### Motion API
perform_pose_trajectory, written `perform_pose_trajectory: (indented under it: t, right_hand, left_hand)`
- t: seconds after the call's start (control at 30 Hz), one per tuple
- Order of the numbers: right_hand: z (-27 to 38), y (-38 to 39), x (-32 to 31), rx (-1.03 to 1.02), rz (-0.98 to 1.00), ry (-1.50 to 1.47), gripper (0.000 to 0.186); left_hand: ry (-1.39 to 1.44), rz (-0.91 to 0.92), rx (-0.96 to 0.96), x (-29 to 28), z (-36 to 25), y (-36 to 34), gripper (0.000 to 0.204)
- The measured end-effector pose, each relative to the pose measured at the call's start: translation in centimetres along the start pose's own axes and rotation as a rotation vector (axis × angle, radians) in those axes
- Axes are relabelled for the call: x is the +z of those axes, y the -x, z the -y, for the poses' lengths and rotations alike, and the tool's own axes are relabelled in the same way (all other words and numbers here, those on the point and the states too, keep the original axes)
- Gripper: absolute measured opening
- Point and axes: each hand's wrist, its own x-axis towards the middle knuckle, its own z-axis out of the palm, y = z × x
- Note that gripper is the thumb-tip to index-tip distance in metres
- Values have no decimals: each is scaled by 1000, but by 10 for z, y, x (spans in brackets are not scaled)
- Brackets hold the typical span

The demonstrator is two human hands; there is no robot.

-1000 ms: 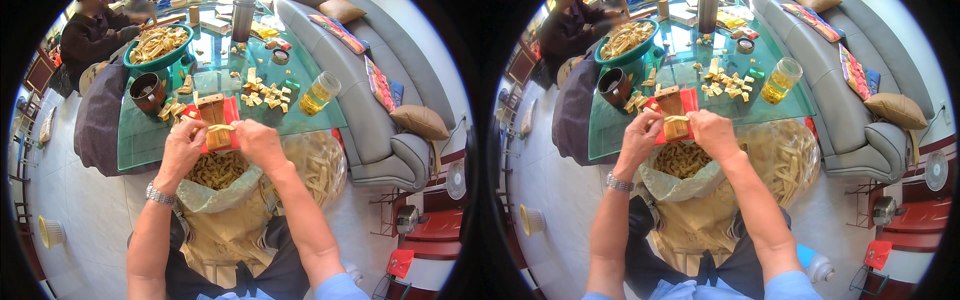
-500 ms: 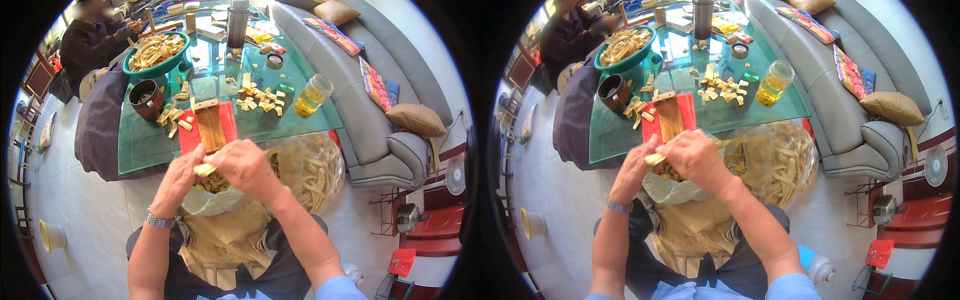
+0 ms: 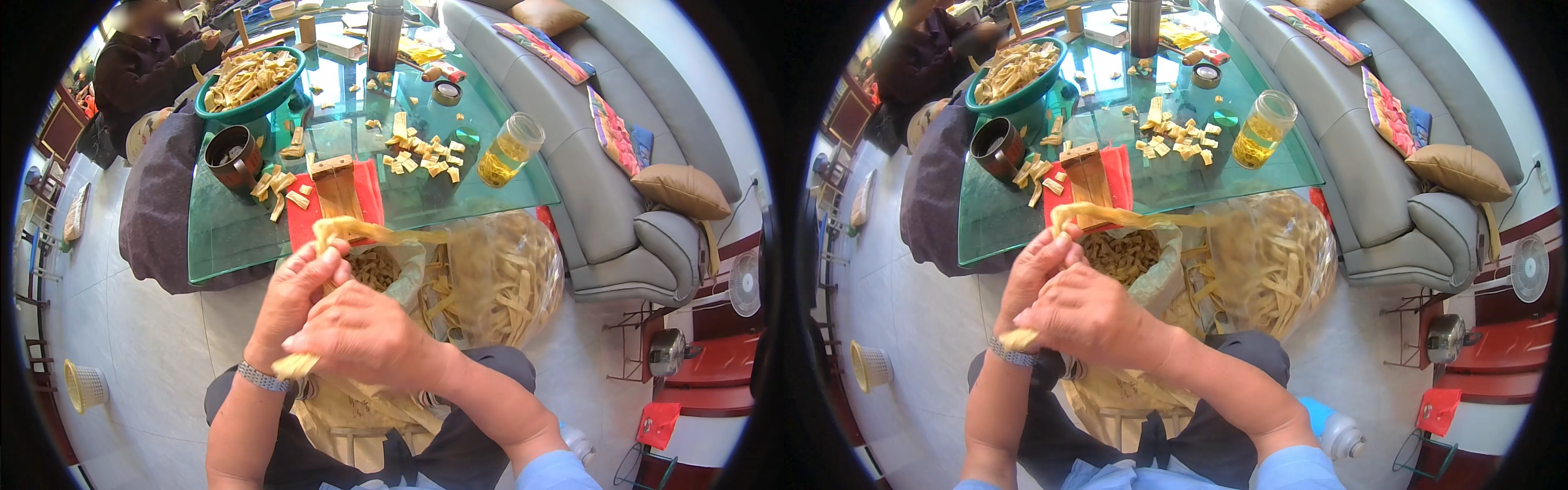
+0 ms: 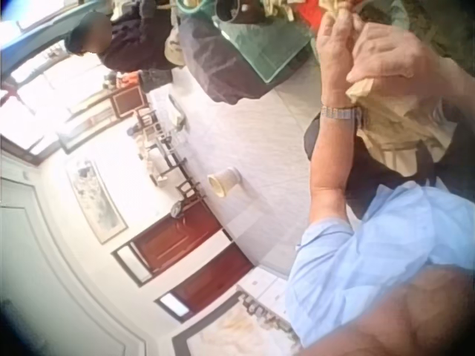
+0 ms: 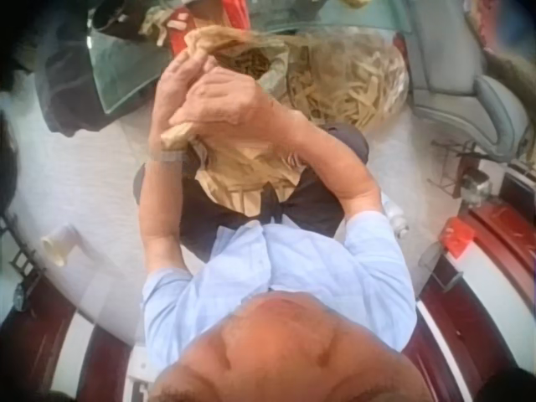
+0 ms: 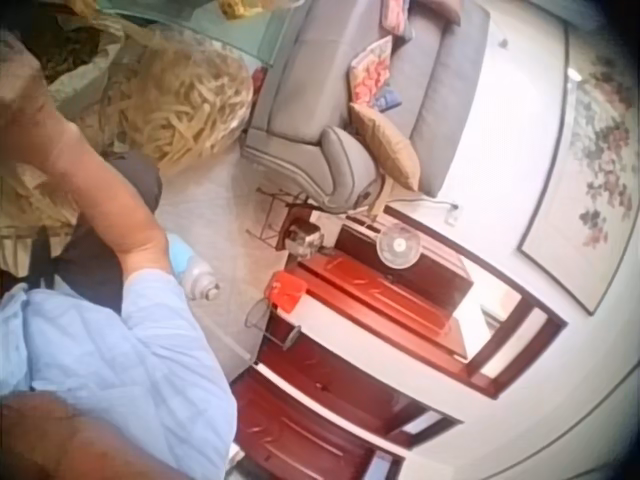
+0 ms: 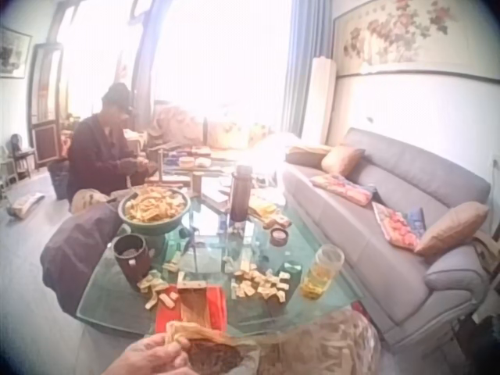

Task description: The person sits on the floor and repeatedly breaks dried vegetable strips into smaller pieces by hand. The broken pieces are placed into a cloth bag on the lap, while larger strips are taken from a plastic bag on the floor.

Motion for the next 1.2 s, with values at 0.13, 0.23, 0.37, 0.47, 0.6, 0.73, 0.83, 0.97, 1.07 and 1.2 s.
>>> perform_pose_trajectory:
  t: [0.13,0.23,0.37,0.47,0.6,0.73,0.83,0.97,1.07,1.2]
  right_hand:
    - [-5,4,-10,298,-73,-292,20]
    - [-8,7,-10,292,-100,-181,19]
    - [-18,8,-12,331,-127,-8,14]
    - [-32,16,-11,429,-114,126,14]
    - [-34,19,-24,772,49,158,29]
    - [-48,29,-22,878,80,81,37]
    - [-51,26,-23,1014,129,-160,39]
    - [-51,20,-35,1051,327,-210,36]
    - [-55,28,-38,1096,335,-358,35]
    - [-46,16,-47,1307,369,-520,36]
  left_hand:
    - [-335,67,111,-9,7,1,24]
    - [-658,177,158,-8,12,4,28]
    - [-1099,200,158,-17,14,3,21]
    - [-1125,173,137,-24,22,5,15]
    - [-1422,117,368,-16,9,10,7]
    - [-1360,68,517,-21,18,11,9]
    - [-1315,78,568,-19,18,13,15]
    - [-1276,75,533,-25,18,14,26]
    - [-1304,147,599,-25,21,13,29]
    - [-1268,154,622,-24,20,14,29]
